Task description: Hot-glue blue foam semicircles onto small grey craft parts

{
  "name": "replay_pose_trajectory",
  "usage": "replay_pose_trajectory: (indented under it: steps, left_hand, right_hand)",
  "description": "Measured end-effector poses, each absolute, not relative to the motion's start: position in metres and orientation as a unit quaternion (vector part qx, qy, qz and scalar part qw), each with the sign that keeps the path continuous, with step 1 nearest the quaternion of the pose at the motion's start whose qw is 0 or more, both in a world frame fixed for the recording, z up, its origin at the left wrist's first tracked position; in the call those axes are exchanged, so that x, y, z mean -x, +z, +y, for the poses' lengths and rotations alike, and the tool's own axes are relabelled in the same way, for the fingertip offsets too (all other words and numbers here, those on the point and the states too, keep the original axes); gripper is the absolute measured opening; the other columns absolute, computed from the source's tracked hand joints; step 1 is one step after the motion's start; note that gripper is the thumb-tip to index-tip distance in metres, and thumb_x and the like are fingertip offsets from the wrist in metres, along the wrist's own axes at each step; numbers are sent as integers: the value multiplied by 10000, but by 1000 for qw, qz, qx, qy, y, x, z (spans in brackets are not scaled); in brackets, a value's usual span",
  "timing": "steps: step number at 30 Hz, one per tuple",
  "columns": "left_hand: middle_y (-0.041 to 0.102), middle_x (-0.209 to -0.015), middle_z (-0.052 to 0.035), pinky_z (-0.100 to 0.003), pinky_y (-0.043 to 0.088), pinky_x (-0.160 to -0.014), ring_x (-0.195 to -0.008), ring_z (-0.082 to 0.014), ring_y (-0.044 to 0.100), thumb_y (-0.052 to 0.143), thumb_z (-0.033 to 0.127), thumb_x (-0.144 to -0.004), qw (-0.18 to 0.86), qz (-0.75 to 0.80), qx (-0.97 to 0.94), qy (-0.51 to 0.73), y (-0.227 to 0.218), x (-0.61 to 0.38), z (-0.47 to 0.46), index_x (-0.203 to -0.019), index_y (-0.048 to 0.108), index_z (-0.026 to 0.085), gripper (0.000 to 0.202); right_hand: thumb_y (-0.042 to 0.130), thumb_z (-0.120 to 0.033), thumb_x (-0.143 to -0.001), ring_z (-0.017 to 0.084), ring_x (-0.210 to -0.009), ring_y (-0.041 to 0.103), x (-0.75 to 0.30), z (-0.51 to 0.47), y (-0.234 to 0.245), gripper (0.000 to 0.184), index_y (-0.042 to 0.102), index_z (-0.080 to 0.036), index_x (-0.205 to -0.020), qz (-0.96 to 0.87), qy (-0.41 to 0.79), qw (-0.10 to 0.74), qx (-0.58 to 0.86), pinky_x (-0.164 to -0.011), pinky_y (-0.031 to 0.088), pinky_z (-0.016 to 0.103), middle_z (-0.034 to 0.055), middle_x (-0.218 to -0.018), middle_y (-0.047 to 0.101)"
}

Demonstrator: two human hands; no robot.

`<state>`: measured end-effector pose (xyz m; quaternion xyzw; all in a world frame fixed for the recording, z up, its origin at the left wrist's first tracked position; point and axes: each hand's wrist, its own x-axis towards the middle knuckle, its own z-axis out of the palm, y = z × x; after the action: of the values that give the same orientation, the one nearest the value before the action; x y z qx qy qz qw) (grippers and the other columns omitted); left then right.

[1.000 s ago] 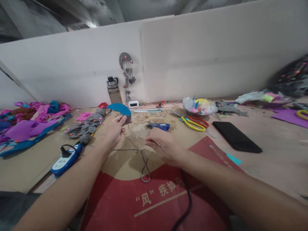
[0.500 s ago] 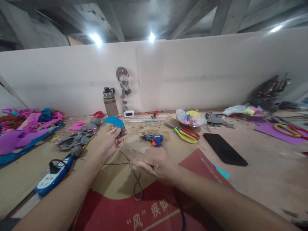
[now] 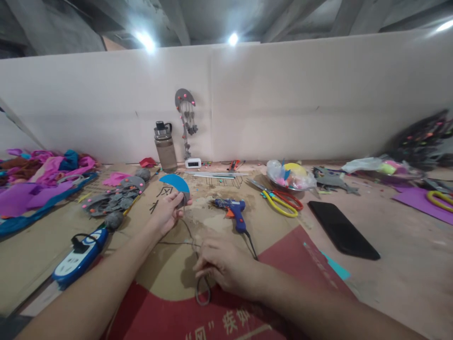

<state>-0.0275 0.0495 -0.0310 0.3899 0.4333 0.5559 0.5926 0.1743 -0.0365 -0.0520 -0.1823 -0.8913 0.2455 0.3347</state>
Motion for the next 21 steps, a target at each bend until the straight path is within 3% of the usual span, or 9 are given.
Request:
replay_pose_trajectory:
  steps: [5,11,16,21]
  left_hand:
    - [677,-823,-77,-119,352,-356,-645,-111,636,677,201,-763,602,438,-392,540,-33,21,46,-799,608,121,111]
    - [676,-809,-64,-121,368,-365,-653,-110,634,668,235,-776,591,423,-424,541,-35,23,51,-814,610,133,123]
    - [684,-837,-75,-127,370,-362,-659,-122,648,666,207,-773,595,427,-434,525,-36,17,52,-812,618,129,99]
    - [679,-819,-80,-125,369,-350,-621,-113,636,653,179,-781,607,421,-421,527,-36,17,53,-809,621,114,78]
  right_hand:
    - [597,-414,-852,113,-664,506,-175,-41,-50,255,549,-188,-745,-872,238,356,238,-615,394,219,-2,-691,565]
    - [465,-215,-910,131,-738,480,-178,-32,-39,90,483,-194,-824,-867,187,388,252,-669,396,243,28,-810,544]
    - [450,-148,-885,135,-778,483,-179,-30,-35,70,467,-195,-836,-871,197,364,266,-716,403,257,30,-836,545]
    - [459,-94,-807,125,-736,472,-180,-32,-35,110,460,-191,-858,-868,166,379,275,-670,391,242,24,-820,537]
